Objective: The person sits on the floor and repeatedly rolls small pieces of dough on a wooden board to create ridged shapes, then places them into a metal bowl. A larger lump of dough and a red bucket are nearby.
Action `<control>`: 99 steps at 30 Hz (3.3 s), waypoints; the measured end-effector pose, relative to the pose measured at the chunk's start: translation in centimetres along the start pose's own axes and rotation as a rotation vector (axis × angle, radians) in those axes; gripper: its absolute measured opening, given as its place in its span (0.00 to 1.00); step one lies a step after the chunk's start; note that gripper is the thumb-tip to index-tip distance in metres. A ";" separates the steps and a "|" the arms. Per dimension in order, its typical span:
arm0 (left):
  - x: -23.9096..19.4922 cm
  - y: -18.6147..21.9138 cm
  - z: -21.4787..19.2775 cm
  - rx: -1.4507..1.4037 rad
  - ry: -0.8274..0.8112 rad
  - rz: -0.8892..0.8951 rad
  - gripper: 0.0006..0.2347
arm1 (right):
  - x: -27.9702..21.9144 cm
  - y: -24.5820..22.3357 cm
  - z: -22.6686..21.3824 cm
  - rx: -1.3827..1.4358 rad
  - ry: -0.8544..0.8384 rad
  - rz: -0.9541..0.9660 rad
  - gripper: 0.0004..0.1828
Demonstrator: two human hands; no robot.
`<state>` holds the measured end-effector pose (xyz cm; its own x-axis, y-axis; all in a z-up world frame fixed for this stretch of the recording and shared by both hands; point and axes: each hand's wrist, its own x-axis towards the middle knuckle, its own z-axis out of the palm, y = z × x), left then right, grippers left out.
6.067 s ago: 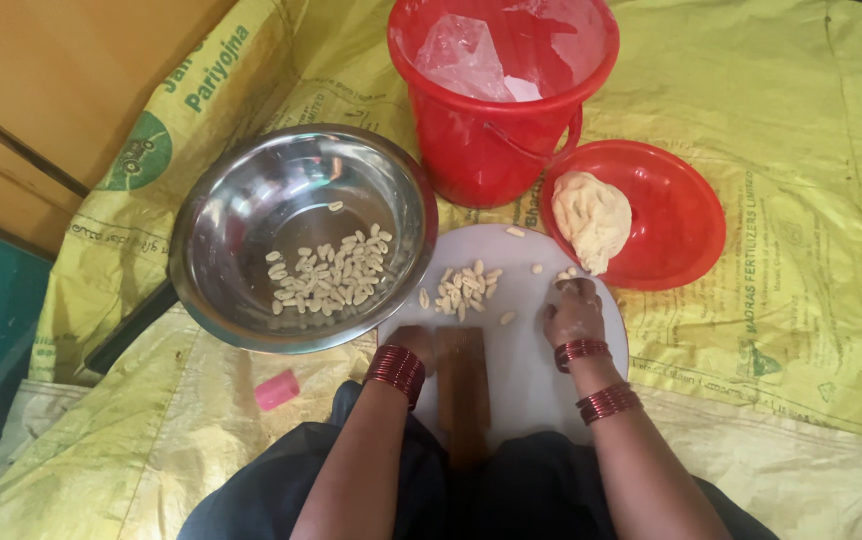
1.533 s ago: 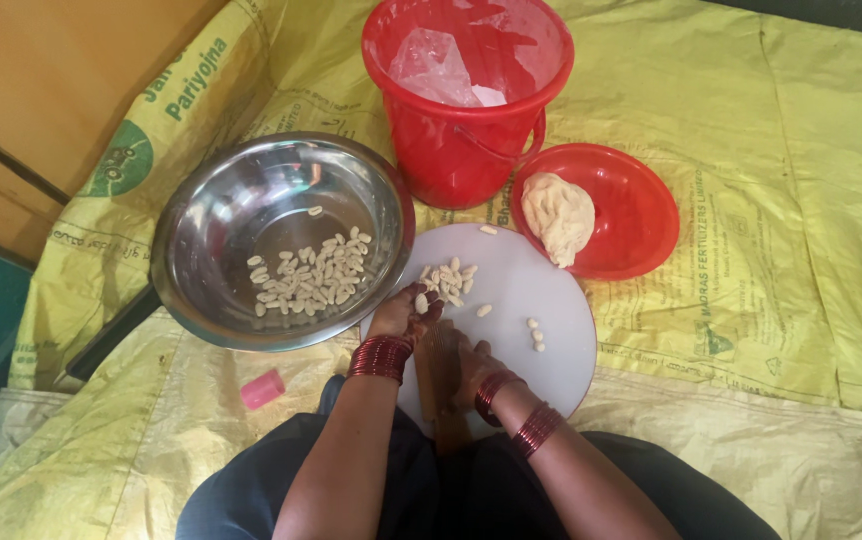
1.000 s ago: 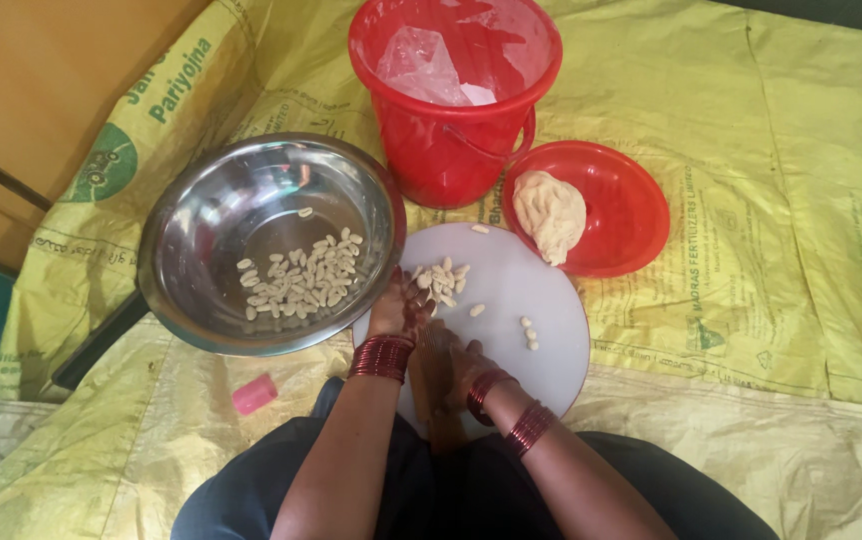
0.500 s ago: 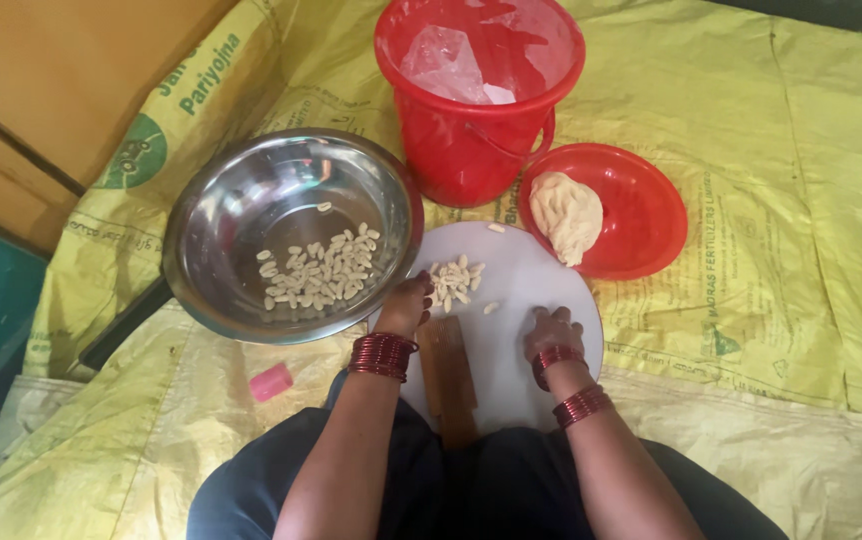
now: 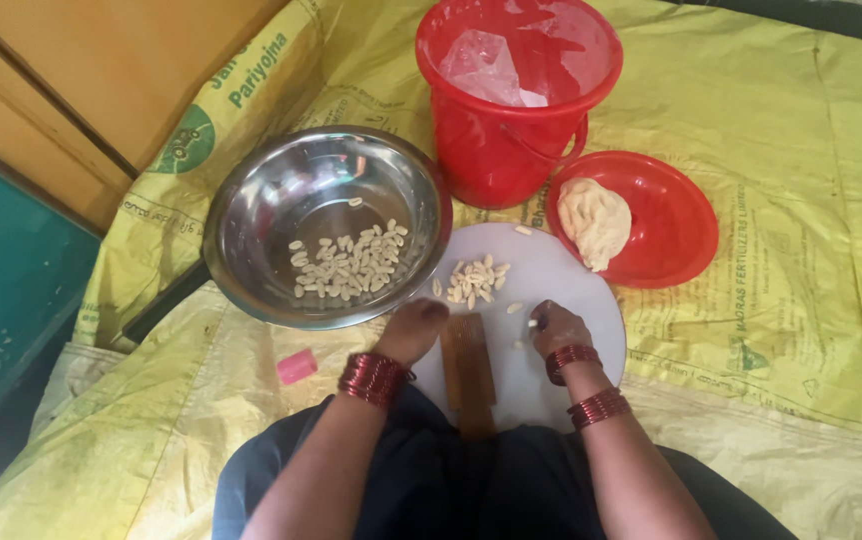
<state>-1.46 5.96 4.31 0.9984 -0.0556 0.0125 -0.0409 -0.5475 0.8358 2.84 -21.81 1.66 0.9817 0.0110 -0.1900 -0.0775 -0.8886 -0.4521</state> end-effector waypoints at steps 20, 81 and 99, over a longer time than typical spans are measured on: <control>0.6 -3.4 5.2 0.340 -0.211 -0.241 0.27 | -1.2 -5.9 0.7 0.170 -0.366 -0.096 0.17; 3.6 -1.1 4.4 0.130 -0.028 -0.131 0.12 | -1.9 -5.8 0.8 -0.259 -0.266 -0.031 0.22; 4.0 -3.2 4.7 0.321 -0.207 -0.391 0.22 | -3.5 -8.3 2.7 0.000 -0.151 -0.354 0.30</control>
<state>2.50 3.57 -0.86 0.9141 0.0580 -0.4014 0.2897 -0.7860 0.5462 -0.40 -13.20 3.71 0.9109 0.3849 -0.1487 0.2618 -0.8177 -0.5126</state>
